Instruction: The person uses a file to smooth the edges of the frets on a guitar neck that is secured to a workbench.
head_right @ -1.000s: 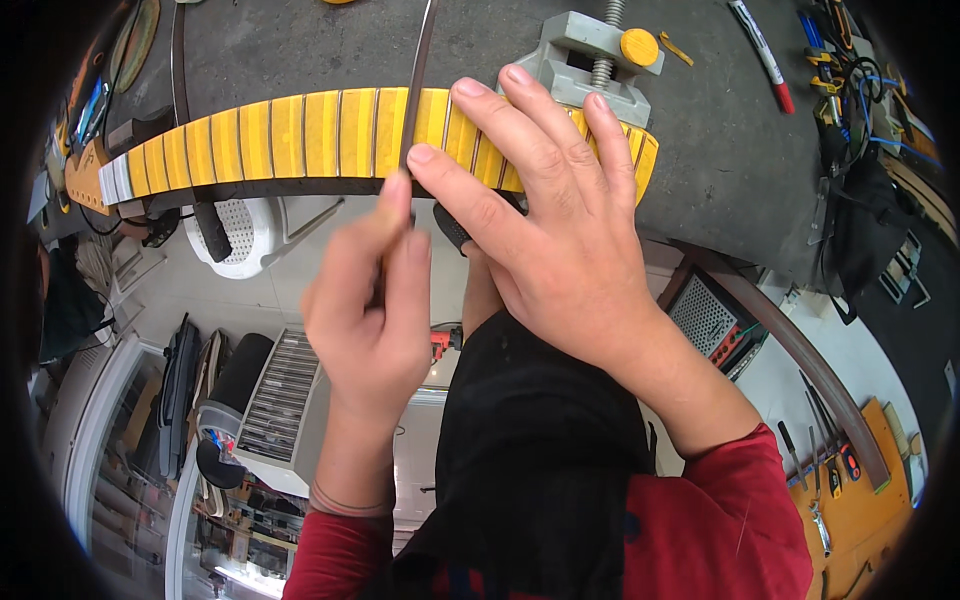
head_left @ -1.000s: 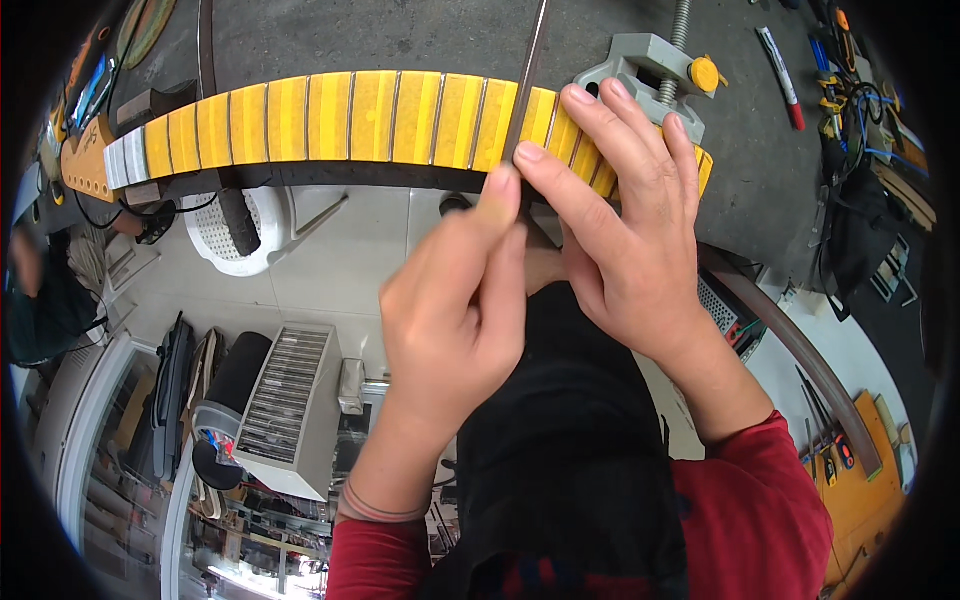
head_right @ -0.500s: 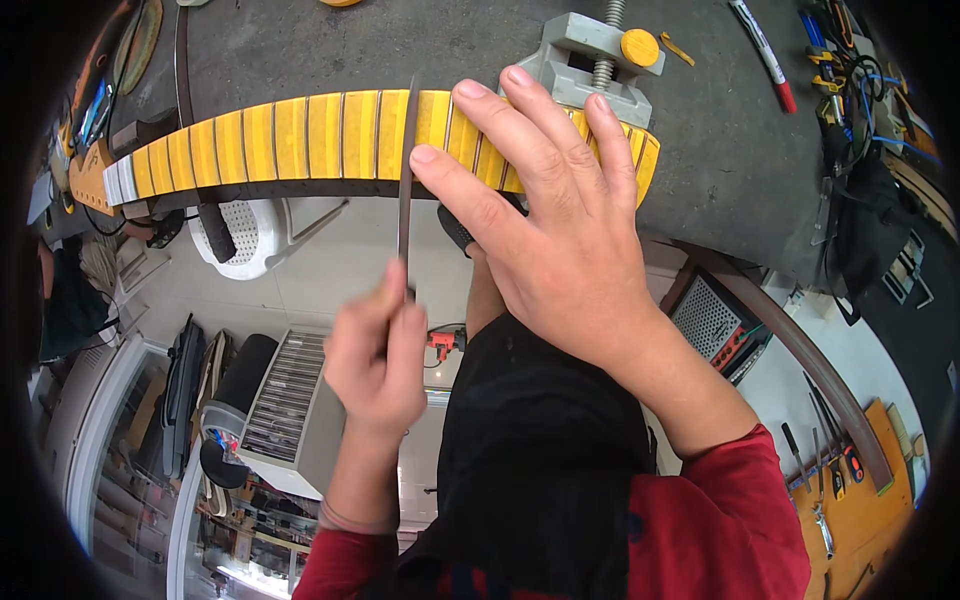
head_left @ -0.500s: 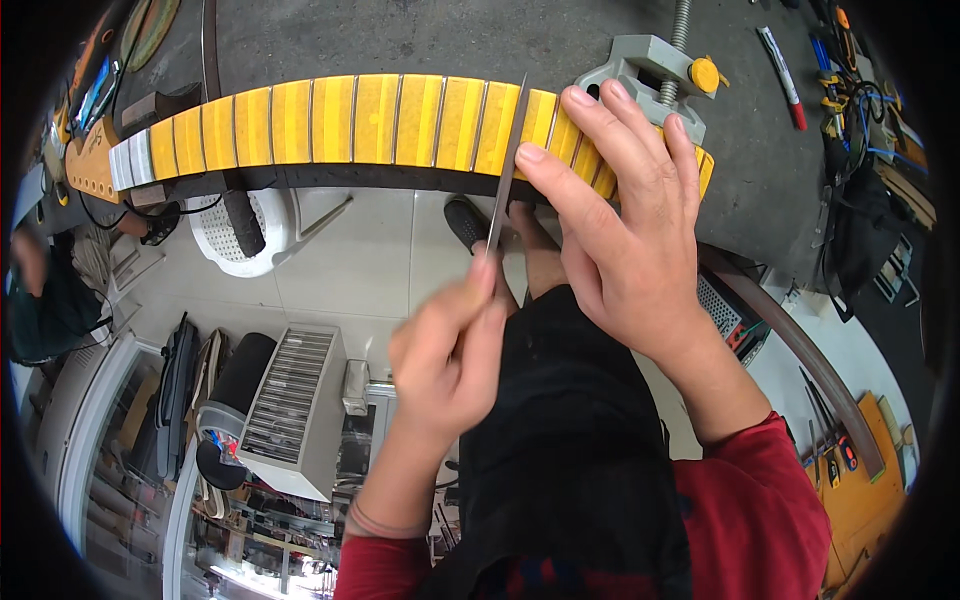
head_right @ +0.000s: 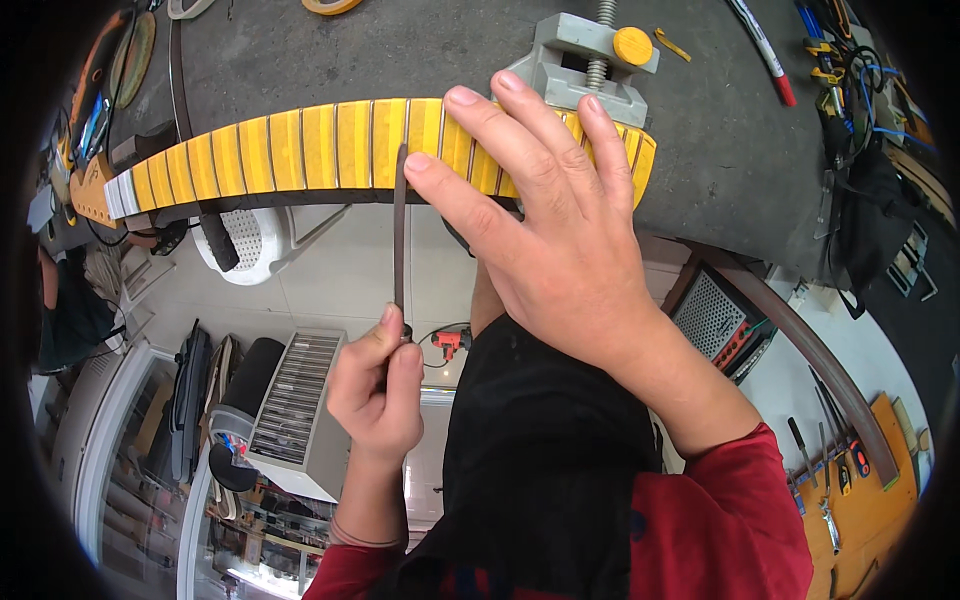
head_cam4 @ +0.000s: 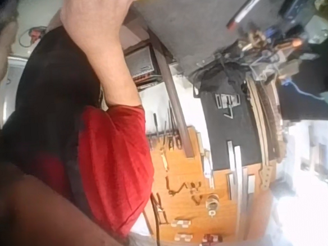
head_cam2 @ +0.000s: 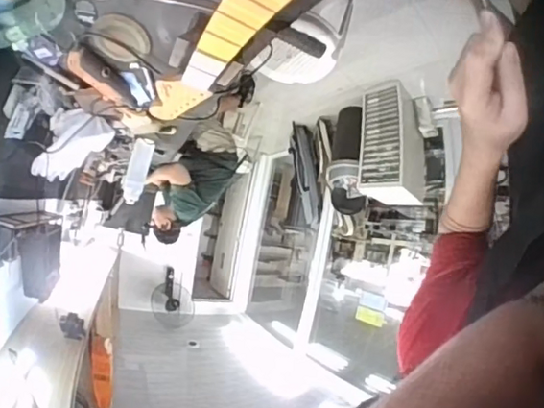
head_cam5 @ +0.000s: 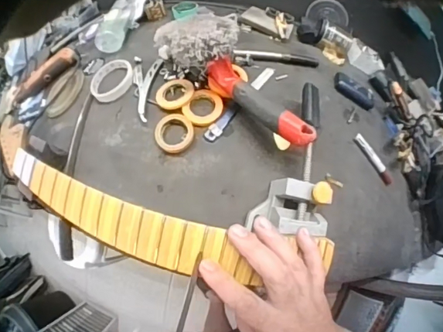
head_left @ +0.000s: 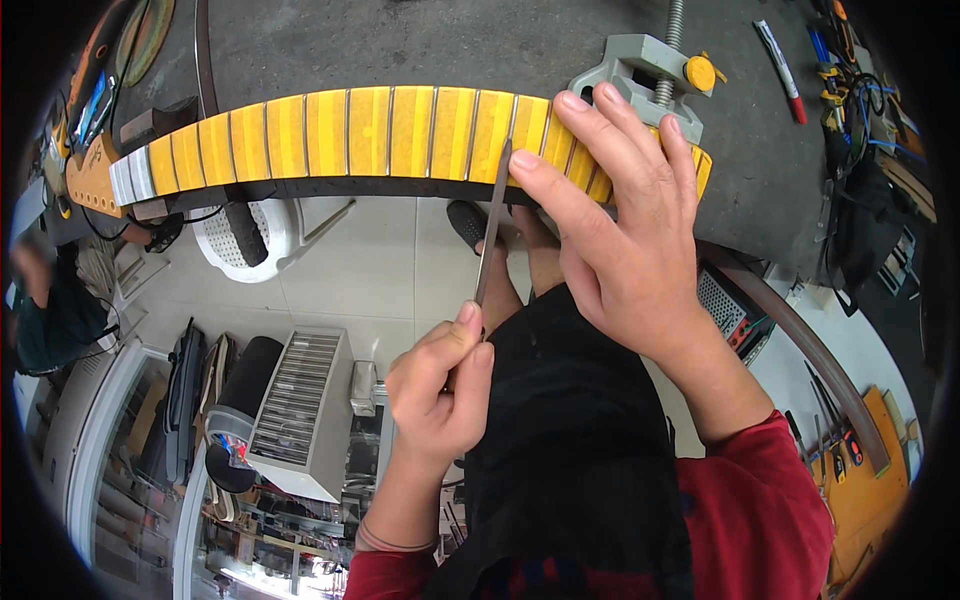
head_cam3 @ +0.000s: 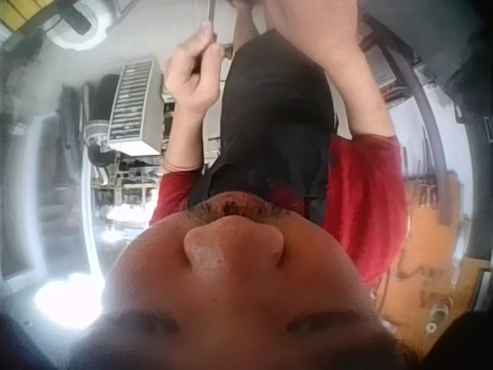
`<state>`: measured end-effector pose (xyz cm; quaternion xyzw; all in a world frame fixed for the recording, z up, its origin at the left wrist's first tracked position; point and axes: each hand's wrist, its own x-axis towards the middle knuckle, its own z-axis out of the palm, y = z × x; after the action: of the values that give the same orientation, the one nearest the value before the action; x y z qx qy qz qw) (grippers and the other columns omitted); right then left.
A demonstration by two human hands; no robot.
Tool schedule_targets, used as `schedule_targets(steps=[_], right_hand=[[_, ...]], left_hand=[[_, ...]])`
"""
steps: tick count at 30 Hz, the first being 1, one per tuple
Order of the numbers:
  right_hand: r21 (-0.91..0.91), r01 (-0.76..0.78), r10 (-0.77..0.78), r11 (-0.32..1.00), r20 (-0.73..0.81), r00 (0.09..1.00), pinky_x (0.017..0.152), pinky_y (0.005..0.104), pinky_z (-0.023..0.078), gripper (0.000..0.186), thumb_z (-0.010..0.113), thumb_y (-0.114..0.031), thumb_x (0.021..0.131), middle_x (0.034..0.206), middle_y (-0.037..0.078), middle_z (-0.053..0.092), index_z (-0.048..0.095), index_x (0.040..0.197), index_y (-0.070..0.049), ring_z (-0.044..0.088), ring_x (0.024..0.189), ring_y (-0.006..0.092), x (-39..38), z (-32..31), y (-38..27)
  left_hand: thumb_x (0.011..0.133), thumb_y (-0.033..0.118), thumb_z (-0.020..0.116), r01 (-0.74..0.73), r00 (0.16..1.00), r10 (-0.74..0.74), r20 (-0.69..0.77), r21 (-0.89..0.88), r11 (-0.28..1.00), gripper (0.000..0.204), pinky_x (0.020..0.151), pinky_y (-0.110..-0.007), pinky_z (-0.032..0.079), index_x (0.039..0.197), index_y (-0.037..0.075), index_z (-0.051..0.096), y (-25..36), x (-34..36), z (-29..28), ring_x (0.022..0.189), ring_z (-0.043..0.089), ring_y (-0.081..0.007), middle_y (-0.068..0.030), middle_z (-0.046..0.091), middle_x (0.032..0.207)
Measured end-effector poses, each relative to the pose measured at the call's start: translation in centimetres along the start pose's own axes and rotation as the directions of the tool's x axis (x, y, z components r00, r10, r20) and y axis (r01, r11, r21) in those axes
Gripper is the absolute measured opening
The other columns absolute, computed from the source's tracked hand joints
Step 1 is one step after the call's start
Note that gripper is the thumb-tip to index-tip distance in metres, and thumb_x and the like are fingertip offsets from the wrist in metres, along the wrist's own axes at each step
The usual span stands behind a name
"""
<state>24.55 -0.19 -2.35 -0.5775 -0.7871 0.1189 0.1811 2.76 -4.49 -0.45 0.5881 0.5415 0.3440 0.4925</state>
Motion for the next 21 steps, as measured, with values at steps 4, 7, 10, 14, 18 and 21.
schedule_targets(steps=[4,7,10,14,18,21], right_hand=[[0.035,-0.018,0.017,0.999,0.016,1.0,0.128,0.0627,0.025,0.07,0.071,0.005,0.085,0.163,0.012,0.054,0.067,0.147,-0.027,0.049,0.154,0.039,0.6,-0.3,-0.6],[0.039,-0.018,0.017,0.999,0.027,0.999,0.128,0.0626,0.025,0.069,0.07,0.005,0.085,0.163,0.013,0.054,0.067,0.147,-0.027,0.049,0.154,0.0389,0.4,-0.4,-0.4],[0.015,-0.009,0.009,1.0,0.012,1.0,0.128,0.0628,0.025,0.068,0.071,0.004,0.086,0.163,0.012,0.054,0.068,0.146,-0.026,0.049,0.154,0.0389,0.1,-0.1,-0.2],[-0.006,-0.009,0.009,1.0,0.004,1.0,0.128,0.0629,0.026,0.067,0.072,0.004,0.086,0.162,0.012,0.055,0.068,0.146,-0.026,0.05,0.154,0.0388,0.0,-0.1,0.0],[0.042,-0.017,0.017,0.999,0.016,1.0,0.128,0.0623,0.026,0.067,0.071,0.004,0.086,0.162,0.013,0.055,0.068,0.146,-0.026,0.05,0.153,0.0387,0.7,-0.3,-0.7],[0.022,-0.012,0.012,1.0,0.024,1.0,0.128,0.0622,0.025,0.067,0.071,0.003,0.087,0.162,0.013,0.055,0.068,0.146,-0.026,0.05,0.153,0.0389,0.2,-0.4,-0.1]], left_hand=[[0.103,-0.006,0.068,0.033,0.999,-0.033,0.01,0.051,0.998,0.029,0.074,-0.024,0.051,0.132,-0.009,0.07,0.8,4.7,0.9,0.08,0.06,-0.0059,-0.0044,0.071,0.095],[0.098,-0.011,0.069,0.024,0.999,-0.026,-0.029,-0.076,0.997,0.036,0.067,-0.03,0.057,0.133,-0.008,0.071,0.6,5.8,1.4,0.069,0.071,-0.0208,-0.0162,0.076,0.091],[0.1,-0.008,0.07,-0.092,0.995,0.095,-0.022,0.096,0.991,0.03,0.073,-0.023,0.052,0.13,-0.009,0.072,-0.5,0.1,0.3,0.081,0.063,-0.0054,-0.0076,0.076,0.1],[0.096,-0.012,0.071,-0.056,0.998,0.057,-0.008,0.084,0.995,0.037,0.065,-0.03,0.056,0.133,-0.007,0.07,-0.3,0.0,0.4,0.067,0.069,-0.0208,-0.0166,0.075,0.088],[0.095,-0.012,0.071,-0.085,0.995,0.087,-0.058,0.036,0.996,0.037,0.062,-0.032,0.054,0.132,-0.007,0.071,0.3,6.2,1.6,0.064,0.066,-0.0212,-0.0163,0.074,0.086],[0.094,-0.013,0.072,-0.102,0.994,0.105,-0.027,0.09,0.991,0.039,0.06,-0.033,0.053,0.133,-0.006,0.071,-0.4,1.6,0.7,0.061,0.064,-0.0215,-0.0156,0.071,0.082]])
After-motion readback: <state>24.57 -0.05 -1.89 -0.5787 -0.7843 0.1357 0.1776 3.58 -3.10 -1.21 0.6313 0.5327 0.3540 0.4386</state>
